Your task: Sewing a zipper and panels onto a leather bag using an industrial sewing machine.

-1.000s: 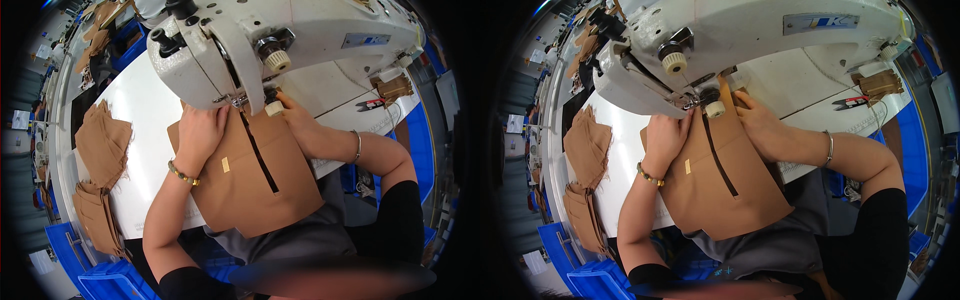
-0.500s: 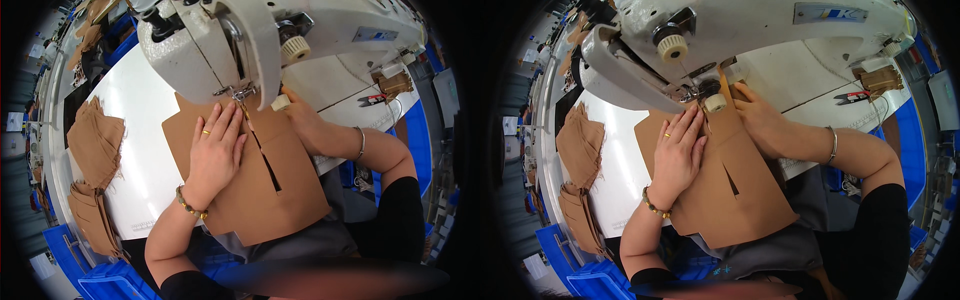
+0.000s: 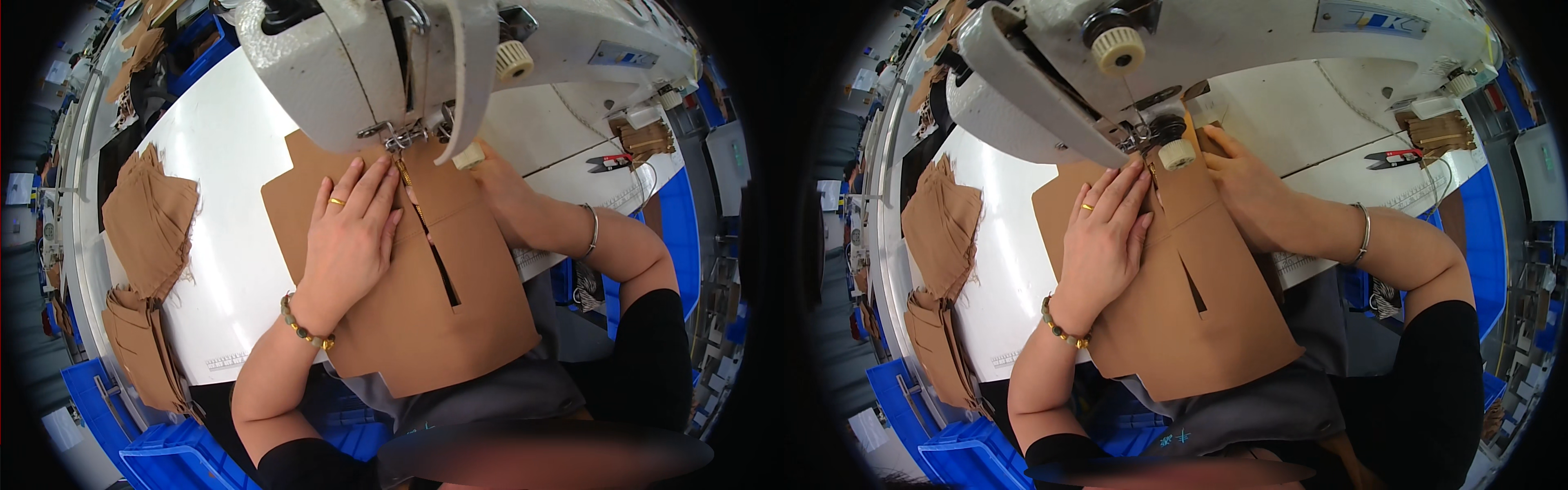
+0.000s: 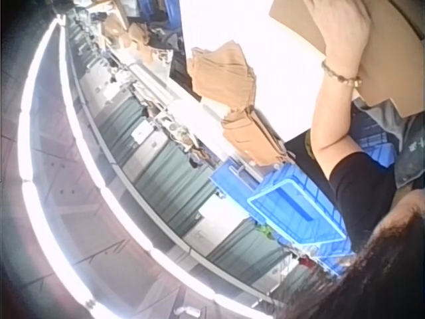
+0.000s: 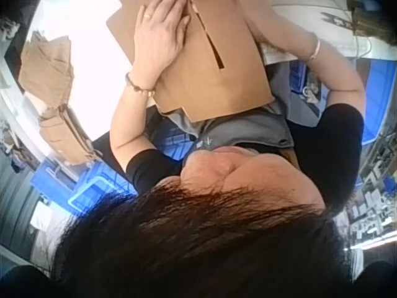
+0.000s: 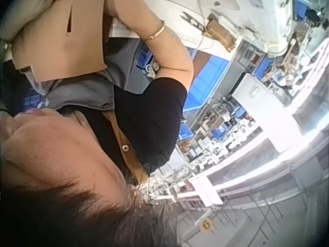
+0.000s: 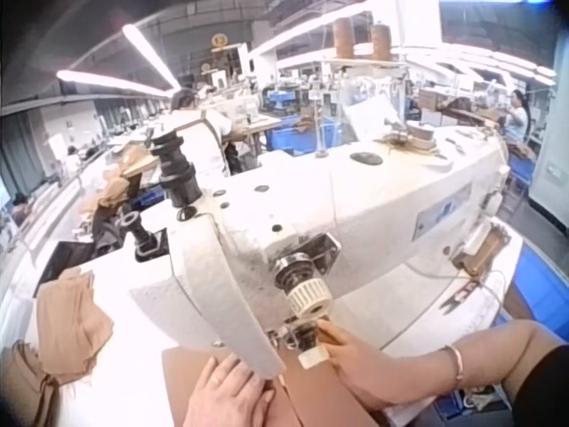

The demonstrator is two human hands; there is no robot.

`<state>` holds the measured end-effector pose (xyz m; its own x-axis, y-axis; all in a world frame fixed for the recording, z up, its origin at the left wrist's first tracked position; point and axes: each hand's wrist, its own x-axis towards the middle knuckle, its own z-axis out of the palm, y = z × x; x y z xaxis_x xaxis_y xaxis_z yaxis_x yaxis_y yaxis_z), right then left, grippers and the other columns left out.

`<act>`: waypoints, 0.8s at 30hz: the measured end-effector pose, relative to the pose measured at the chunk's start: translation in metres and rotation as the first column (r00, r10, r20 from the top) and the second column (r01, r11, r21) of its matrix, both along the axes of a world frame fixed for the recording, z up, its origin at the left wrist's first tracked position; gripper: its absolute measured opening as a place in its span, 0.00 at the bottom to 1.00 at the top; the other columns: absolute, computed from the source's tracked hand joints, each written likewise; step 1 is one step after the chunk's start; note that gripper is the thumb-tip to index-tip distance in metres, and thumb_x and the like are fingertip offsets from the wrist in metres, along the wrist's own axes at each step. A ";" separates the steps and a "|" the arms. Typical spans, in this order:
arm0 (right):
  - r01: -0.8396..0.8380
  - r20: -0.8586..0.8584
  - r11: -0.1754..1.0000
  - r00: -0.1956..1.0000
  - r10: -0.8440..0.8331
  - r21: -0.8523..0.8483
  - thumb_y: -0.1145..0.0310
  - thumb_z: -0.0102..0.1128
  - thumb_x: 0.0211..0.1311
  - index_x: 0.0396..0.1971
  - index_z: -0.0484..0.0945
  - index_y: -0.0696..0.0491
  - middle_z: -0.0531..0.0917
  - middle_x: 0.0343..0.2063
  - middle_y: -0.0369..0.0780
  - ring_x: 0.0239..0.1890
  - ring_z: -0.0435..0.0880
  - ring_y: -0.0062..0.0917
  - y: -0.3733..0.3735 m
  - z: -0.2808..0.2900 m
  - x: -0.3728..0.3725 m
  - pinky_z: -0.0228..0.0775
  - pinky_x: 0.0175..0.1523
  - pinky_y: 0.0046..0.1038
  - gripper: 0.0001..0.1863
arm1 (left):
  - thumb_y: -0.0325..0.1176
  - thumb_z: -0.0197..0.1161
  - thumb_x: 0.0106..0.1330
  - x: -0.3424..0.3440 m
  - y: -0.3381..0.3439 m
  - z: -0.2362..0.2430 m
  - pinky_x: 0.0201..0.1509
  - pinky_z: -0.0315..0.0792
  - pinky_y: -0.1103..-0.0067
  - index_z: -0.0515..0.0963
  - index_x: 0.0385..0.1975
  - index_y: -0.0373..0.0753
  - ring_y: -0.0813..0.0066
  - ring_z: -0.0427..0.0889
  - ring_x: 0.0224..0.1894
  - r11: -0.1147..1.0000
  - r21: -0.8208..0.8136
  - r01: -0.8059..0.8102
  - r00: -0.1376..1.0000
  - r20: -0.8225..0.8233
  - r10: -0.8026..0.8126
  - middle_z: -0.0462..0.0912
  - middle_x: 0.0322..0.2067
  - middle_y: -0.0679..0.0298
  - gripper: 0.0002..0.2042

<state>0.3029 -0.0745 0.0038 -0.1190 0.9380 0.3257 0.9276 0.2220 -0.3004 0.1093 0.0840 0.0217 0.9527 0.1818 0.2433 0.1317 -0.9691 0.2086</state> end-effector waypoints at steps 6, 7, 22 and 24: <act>-0.001 0.062 0.999 0.998 -0.001 0.041 0.62 0.61 0.52 0.47 0.82 0.57 0.82 0.50 0.45 0.60 0.77 0.39 0.000 -0.002 -0.001 0.50 0.76 0.55 0.22 | 0.36 0.61 0.71 0.000 0.003 0.001 0.71 0.66 0.53 0.75 0.65 0.40 0.59 0.69 0.71 1.000 -0.010 0.019 1.000 -0.004 -0.019 0.72 0.68 0.64 0.23; -0.006 0.062 0.999 0.998 0.004 0.044 0.62 0.61 0.52 0.47 0.82 0.57 0.82 0.50 0.45 0.60 0.77 0.40 0.000 -0.001 0.000 0.50 0.76 0.55 0.22 | 0.36 0.61 0.71 0.000 0.003 0.001 0.71 0.66 0.53 0.75 0.65 0.40 0.59 0.69 0.71 1.000 -0.007 0.019 1.000 0.002 -0.019 0.72 0.68 0.64 0.23; -0.021 0.064 0.999 0.998 0.019 0.025 0.65 0.60 0.50 0.43 0.81 0.59 0.82 0.45 0.46 0.57 0.77 0.40 0.001 0.001 0.003 0.51 0.74 0.53 0.20 | 0.31 0.62 0.70 0.002 0.005 0.005 0.73 0.65 0.58 0.76 0.64 0.37 0.53 0.71 0.69 0.998 -0.035 0.057 0.998 0.025 -0.056 0.76 0.65 0.58 0.22; -0.018 0.080 1.000 0.997 0.018 0.000 0.66 0.60 0.49 0.42 0.81 0.59 0.82 0.45 0.45 0.57 0.77 0.40 0.001 0.001 0.003 0.51 0.74 0.53 0.19 | 0.32 0.61 0.70 0.003 0.006 0.005 0.73 0.65 0.58 0.76 0.64 0.38 0.53 0.71 0.69 0.998 -0.034 0.052 0.999 0.010 -0.052 0.76 0.66 0.58 0.22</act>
